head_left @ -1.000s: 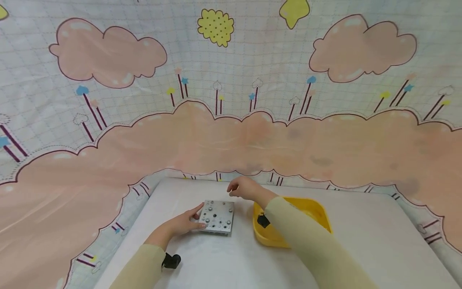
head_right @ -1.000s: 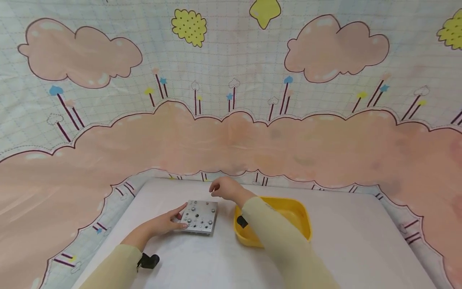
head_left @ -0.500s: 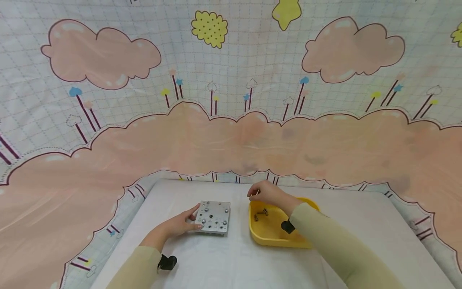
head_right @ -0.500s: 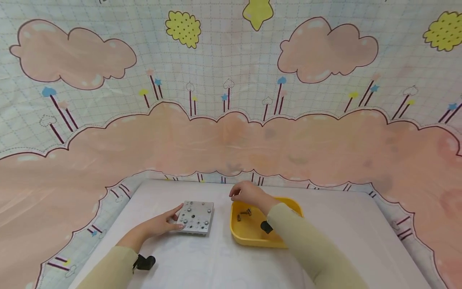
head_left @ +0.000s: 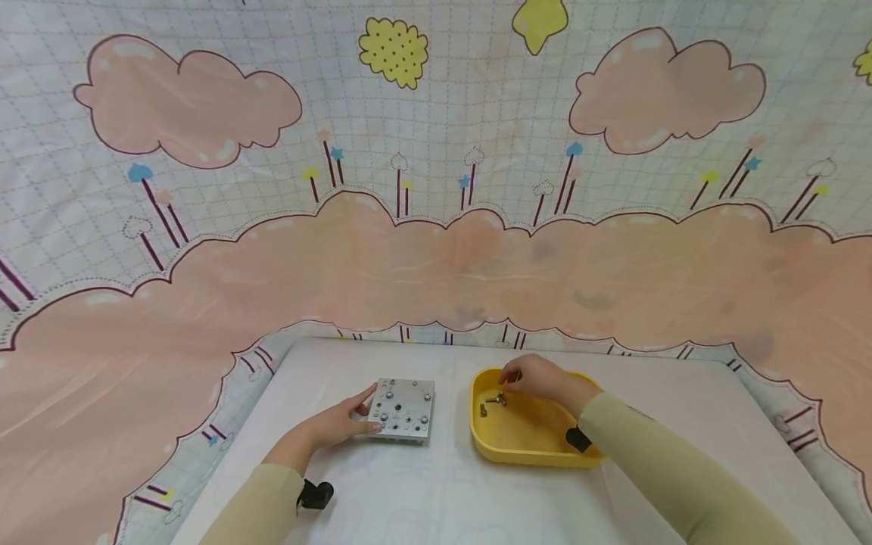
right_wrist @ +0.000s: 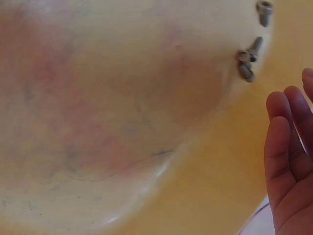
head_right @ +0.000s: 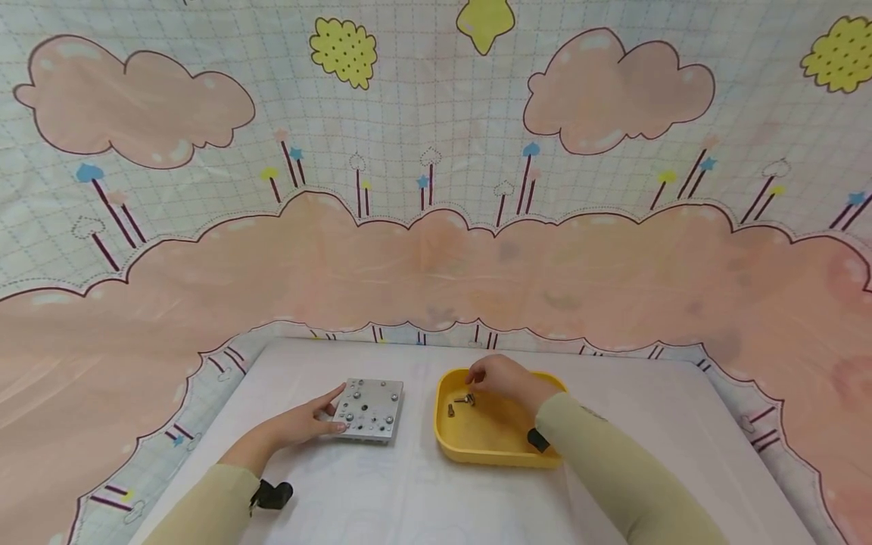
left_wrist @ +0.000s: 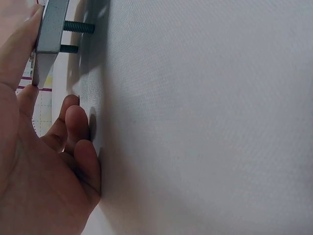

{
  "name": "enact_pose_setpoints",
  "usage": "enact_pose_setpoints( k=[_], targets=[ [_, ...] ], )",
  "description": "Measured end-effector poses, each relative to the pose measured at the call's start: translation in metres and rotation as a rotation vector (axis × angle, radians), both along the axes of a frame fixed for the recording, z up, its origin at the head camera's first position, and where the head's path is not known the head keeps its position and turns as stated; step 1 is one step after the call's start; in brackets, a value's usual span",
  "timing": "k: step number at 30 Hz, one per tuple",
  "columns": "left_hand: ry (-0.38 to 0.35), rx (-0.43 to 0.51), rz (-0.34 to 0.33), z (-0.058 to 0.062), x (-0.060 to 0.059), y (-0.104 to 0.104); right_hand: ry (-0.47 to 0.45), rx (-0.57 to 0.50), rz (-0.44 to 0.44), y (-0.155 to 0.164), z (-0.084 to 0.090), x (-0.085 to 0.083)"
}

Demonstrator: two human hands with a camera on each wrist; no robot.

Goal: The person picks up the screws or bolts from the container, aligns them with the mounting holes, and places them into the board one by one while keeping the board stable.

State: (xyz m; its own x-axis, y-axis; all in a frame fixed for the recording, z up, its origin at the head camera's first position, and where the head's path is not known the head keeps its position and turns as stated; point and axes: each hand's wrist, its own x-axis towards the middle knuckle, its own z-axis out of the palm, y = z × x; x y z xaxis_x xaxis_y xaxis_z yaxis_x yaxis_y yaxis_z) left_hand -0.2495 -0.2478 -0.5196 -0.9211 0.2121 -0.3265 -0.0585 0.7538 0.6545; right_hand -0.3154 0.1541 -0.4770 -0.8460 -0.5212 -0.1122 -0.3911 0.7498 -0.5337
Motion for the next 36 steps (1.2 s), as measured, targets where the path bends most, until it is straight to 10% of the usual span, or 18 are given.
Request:
enact_pose_setpoints(
  k=[36],
  targets=[
    [-0.007,-0.025,-0.001,0.001,-0.001,0.001,-0.101,0.166,0.073,0.002,-0.023,0.0]
  ],
)
